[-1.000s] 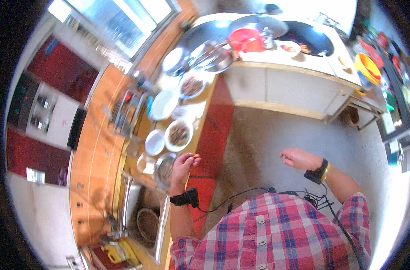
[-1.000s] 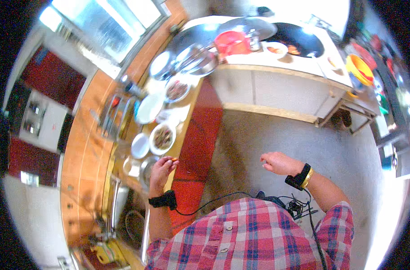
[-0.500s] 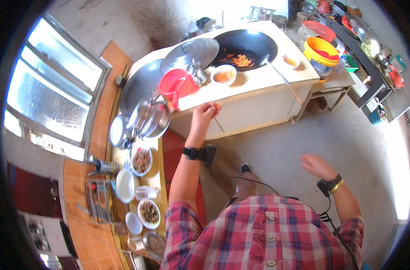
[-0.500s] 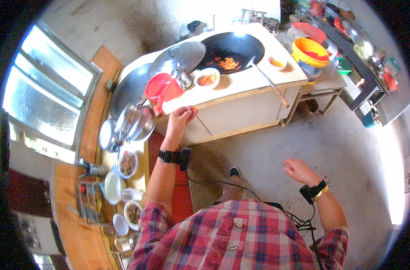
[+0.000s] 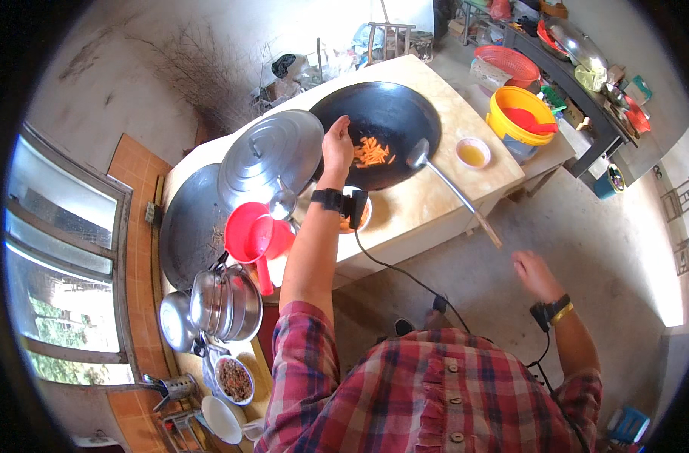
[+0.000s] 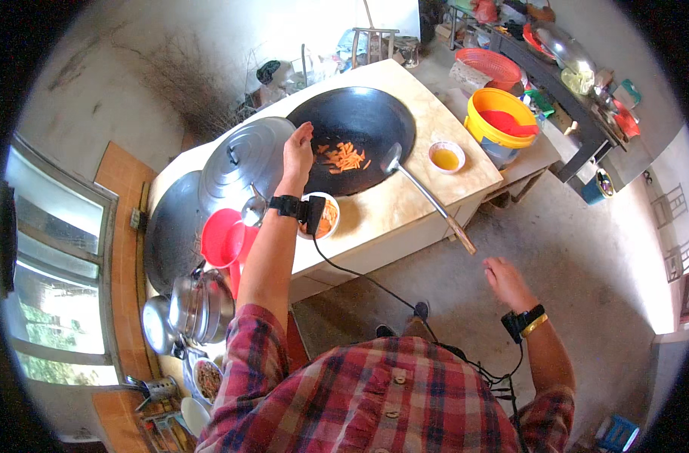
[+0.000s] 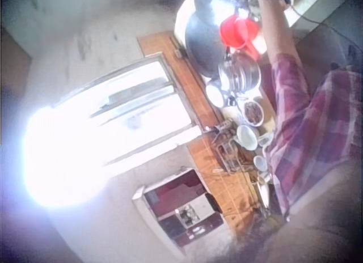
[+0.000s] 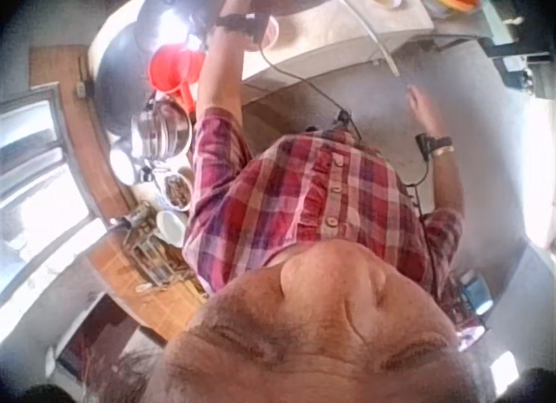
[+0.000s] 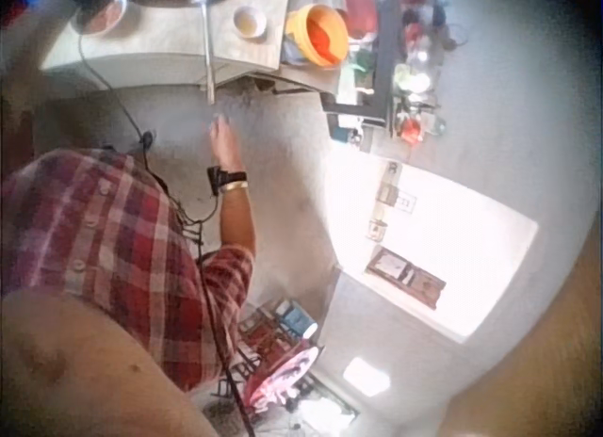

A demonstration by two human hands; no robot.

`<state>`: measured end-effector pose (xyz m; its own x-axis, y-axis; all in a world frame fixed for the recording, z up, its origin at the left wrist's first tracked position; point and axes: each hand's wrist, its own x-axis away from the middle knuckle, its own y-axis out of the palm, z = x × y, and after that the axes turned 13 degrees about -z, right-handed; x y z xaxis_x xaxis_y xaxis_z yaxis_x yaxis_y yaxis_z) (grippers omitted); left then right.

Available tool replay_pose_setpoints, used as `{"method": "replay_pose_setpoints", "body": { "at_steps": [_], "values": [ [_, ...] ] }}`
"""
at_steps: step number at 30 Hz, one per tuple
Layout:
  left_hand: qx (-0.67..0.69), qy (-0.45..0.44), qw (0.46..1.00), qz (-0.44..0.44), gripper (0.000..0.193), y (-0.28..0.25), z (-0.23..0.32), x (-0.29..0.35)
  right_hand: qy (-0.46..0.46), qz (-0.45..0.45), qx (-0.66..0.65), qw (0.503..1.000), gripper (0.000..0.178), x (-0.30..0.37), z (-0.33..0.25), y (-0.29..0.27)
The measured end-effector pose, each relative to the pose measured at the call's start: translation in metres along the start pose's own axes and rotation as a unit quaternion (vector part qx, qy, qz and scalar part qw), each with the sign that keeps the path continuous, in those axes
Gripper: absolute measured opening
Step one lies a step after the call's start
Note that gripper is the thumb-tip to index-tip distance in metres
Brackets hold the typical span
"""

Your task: The person transfers cooked green vegetables from a wok into a bowl and places it on a table. They then chop carrots on a cutting board and stir-fry them in the wok, adding water and covering the wok to cook.

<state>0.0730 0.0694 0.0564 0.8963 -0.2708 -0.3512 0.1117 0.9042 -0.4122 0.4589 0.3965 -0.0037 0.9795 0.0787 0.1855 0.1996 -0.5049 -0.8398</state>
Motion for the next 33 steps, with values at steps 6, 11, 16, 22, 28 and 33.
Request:
{"method": "replay_pose_setpoints", "body": {
  "at_steps": [6,11,16,22,28,33],
  "values": [
    [0.158,-0.038,0.986,-0.028,0.023,0.012,-0.007,-0.038,0.008,-0.121,0.081,0.989,0.027,-0.121,0.041,-0.042],
    [0.278,-0.152,0.937,-0.146,0.021,0.008,-0.001,0.001,-0.189,-0.241,0.133,0.943,0.032,-0.201,0.079,-0.047],
    [0.218,-0.238,0.921,-0.218,0.018,-0.008,0.003,0.071,-0.274,-0.323,0.197,0.885,0.013,-0.249,0.046,-0.056],
    [0.292,-0.341,0.875,-0.183,0.017,-0.039,0.006,0.128,-0.047,-0.265,-0.321,0.908,0.013,-0.323,-0.039,-0.095],
    [0.34,-0.331,0.862,-0.179,0.017,-0.072,-0.022,0.168,-0.062,-0.02,-0.326,0.943,0.024,-0.447,-0.084,-0.106],
    [0.337,-0.359,0.856,-0.156,0.02,-0.09,-0.046,0.194,-0.041,-0.05,-0.449,0.891,0.025,-0.498,-0.092,-0.068]
  ]
}}
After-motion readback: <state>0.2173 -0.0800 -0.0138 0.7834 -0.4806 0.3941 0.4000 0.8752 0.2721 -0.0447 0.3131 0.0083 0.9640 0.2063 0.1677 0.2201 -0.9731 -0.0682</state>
